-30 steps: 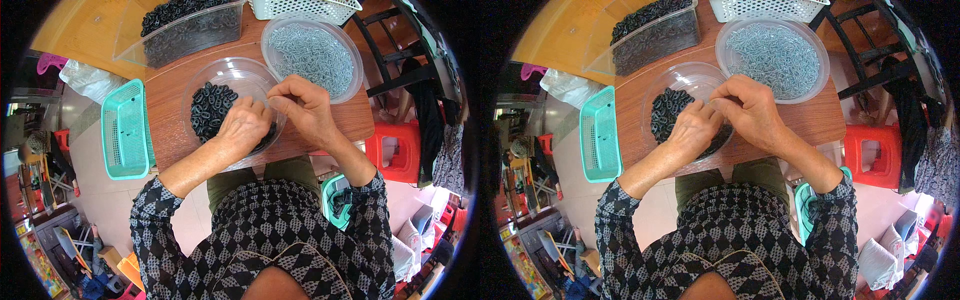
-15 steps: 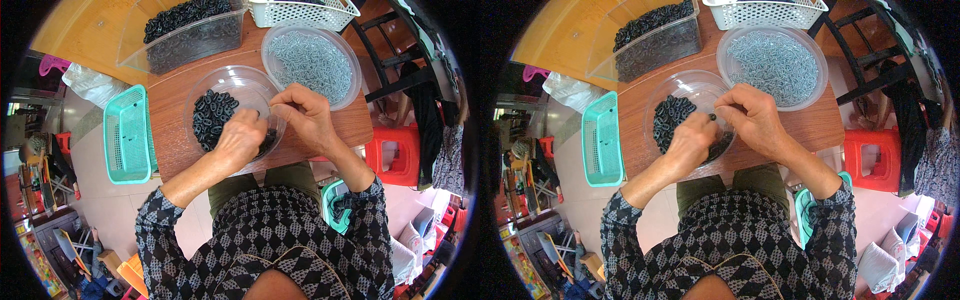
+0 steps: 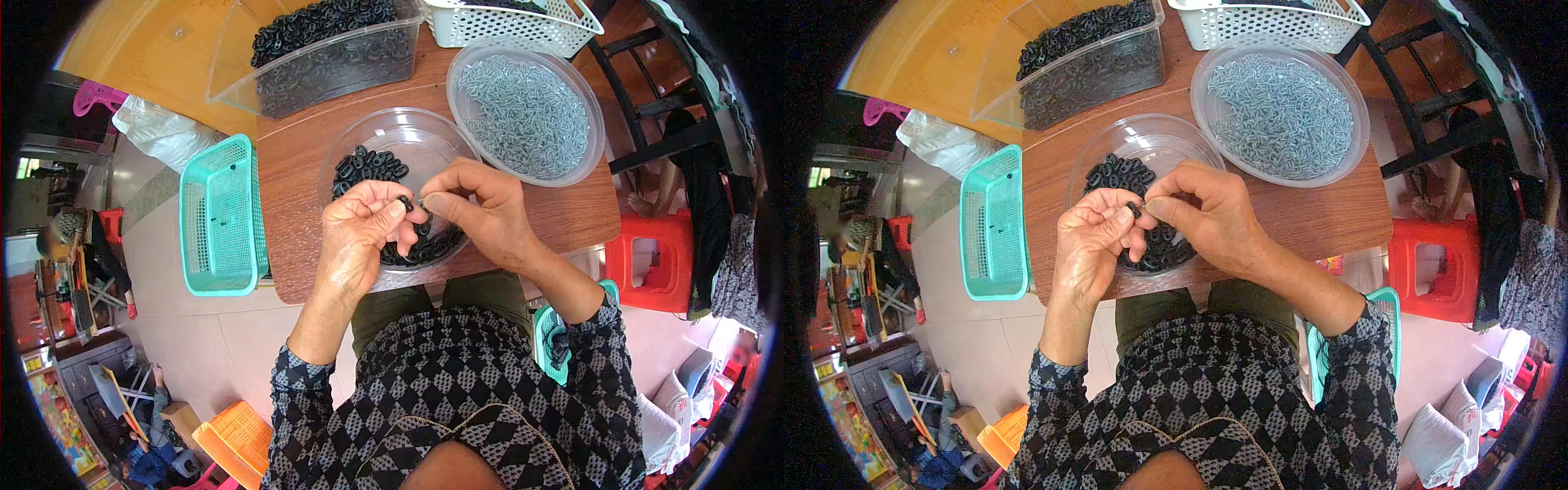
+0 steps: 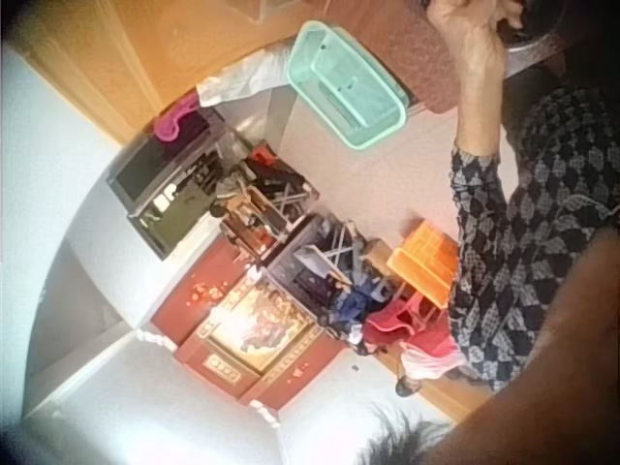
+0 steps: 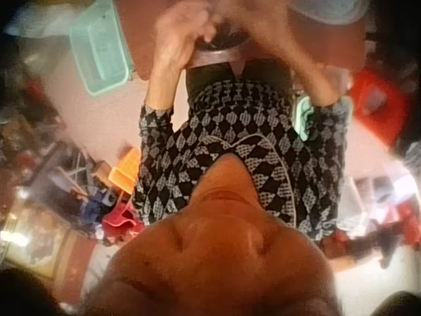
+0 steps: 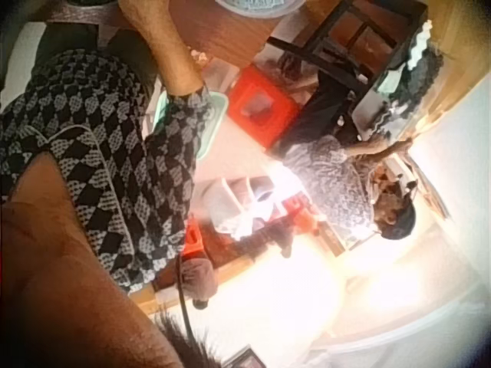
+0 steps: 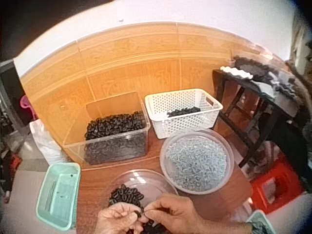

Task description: The person assembles plastic cord locks by taking springs from a dish and inserting them into plastic toggle stoppers by hand.

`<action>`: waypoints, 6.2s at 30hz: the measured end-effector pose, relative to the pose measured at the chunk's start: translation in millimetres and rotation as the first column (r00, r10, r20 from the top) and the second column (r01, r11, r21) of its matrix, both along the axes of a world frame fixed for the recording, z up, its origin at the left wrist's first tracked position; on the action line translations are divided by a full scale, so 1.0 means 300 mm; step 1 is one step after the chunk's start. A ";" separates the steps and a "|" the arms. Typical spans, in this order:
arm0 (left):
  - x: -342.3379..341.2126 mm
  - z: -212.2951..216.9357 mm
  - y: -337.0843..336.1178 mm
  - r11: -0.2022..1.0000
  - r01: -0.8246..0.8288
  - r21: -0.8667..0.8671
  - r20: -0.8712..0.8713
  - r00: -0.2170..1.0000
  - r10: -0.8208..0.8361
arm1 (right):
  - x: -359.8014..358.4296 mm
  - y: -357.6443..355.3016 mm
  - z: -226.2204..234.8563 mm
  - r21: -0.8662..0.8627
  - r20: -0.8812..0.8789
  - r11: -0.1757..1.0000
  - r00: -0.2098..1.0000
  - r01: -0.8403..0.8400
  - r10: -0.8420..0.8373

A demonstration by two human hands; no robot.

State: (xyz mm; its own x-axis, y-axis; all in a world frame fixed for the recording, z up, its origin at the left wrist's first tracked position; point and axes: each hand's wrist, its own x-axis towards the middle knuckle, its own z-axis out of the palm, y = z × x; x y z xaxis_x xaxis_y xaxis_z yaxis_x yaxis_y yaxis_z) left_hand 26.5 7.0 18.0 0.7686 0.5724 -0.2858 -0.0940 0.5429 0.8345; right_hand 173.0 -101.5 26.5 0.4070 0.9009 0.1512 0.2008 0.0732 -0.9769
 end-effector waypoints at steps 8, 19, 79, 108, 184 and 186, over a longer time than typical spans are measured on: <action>0.000 0.021 -0.057 0.977 -0.094 0.193 -0.020 0.995 0.099 | -0.018 -0.003 -0.019 -0.028 -0.133 1.000 0.991 -0.015 0.011; -0.001 0.018 -0.067 0.969 -0.095 0.230 -0.030 0.994 0.104 | -0.018 -0.005 -0.022 -0.079 -0.278 0.996 0.960 -0.048 0.024; -0.013 0.008 -0.072 0.958 -0.068 0.279 -0.066 0.994 0.090 | -0.025 0.001 -0.045 -0.128 -0.417 0.988 0.909 -0.080 0.020; -0.012 -0.006 -0.075 0.942 -0.078 0.325 -0.076 0.991 0.108 | -0.029 0.002 -0.048 -0.140 -0.354 0.987 0.935 -0.081 0.026; -0.022 0.032 -0.040 0.943 -0.276 0.184 0.032 0.961 0.275 | 0.053 0.094 -0.006 -0.248 -0.545 0.938 0.835 -0.241 0.070; -0.021 0.036 -0.044 0.943 -0.276 0.189 0.034 0.961 0.274 | 0.050 0.095 -0.014 -0.212 -0.606 0.954 0.794 -0.210 0.041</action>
State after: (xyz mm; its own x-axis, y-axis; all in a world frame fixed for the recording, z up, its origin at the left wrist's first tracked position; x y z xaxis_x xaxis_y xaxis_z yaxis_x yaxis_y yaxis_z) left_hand 20.2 -6.1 28.7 0.5751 0.8049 -0.1463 -0.2238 0.3268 0.9182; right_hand 188.0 -73.0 22.3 0.2199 0.9210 -0.3215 -0.4127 -0.2107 -0.8861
